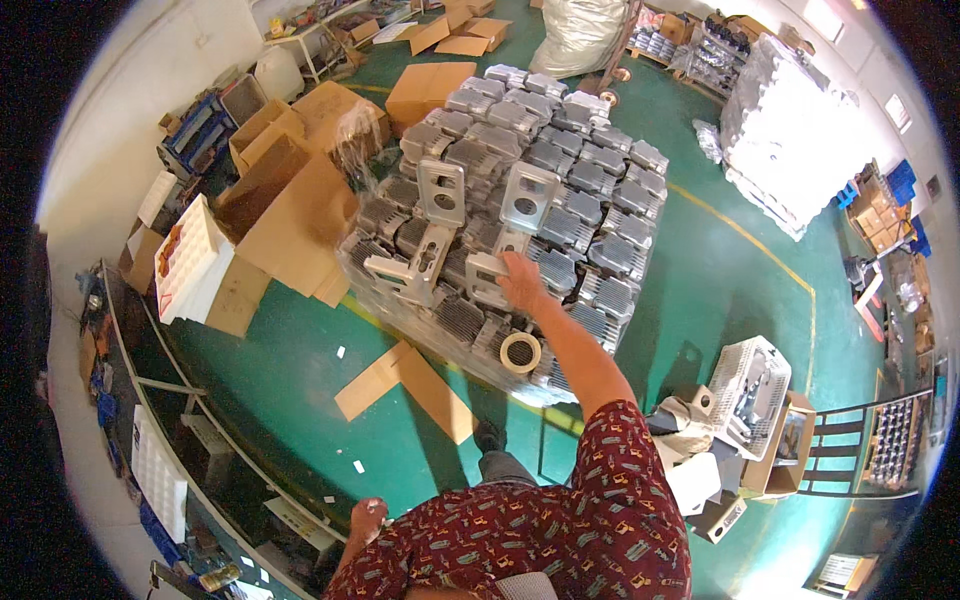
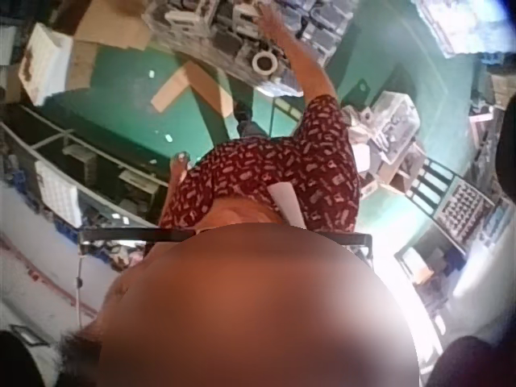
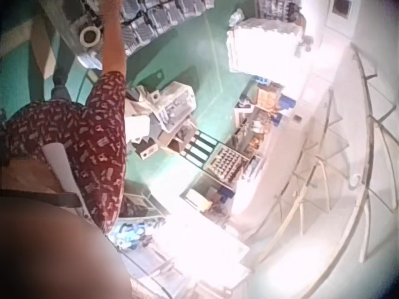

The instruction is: The person assembles a white plastic housing by inserting a black rectangular component, applying adhesive with a glue gun, and securing the parts. They handle the housing, a black component, and a glue gun, then place the assembled unit into a box.

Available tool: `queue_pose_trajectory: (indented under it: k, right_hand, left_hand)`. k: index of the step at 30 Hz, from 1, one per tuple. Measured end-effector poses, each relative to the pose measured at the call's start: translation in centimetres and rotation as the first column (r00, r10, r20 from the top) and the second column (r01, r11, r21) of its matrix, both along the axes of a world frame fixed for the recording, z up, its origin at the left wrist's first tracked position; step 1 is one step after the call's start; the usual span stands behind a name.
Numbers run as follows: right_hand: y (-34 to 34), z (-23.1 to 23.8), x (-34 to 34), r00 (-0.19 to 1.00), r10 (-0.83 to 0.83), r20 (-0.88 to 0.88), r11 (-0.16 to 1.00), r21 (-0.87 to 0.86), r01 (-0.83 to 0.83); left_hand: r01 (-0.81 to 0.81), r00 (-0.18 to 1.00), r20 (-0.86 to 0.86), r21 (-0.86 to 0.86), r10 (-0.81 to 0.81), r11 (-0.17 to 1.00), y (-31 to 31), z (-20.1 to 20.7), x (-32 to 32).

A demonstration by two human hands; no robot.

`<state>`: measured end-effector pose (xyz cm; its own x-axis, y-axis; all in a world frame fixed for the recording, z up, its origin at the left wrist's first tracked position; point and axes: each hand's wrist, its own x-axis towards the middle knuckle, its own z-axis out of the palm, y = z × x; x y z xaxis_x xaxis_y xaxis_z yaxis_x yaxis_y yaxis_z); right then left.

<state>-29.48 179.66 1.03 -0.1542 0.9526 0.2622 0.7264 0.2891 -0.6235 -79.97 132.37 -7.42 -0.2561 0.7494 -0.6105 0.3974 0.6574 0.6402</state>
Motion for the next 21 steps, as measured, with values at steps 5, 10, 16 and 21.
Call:
queue_pose_trajectory:
  k: [5, 10, 16, 21]
  right_hand:
    - [-1.0, -1.7, -1.5, 0.999, -0.011, 0.035, 0.988, -0.156, 0.017]
    - [-0.7, -2.0, -1.6, 0.997, -0.071, 0.035, 0.991, -0.113, 0.075]
    - [-0.9, 3.0, -2.1, 0.947, -0.319, 0.037, 0.924, -0.210, 0.319]
    - [-11.4, 4.2, -0.8, 0.791, -0.398, -0.464, 0.898, -0.019, 0.440]
  left_hand:
    - [0.162, 0.985, 0.084, -0.184, -0.148, 0.970, -0.4, 2.5, -0.3]
    - [0.111, 0.984, 0.155, -0.176, -0.084, 0.978, -1.0, 1.0, -1.0]
    - [0.436, 0.888, -0.088, -0.155, -0.452, 0.886, 1.9, -0.1, -3.2]
    - [0.248, 0.888, 0.411, -0.051, -0.206, 0.967, 4.8, -7.2, -9.9]
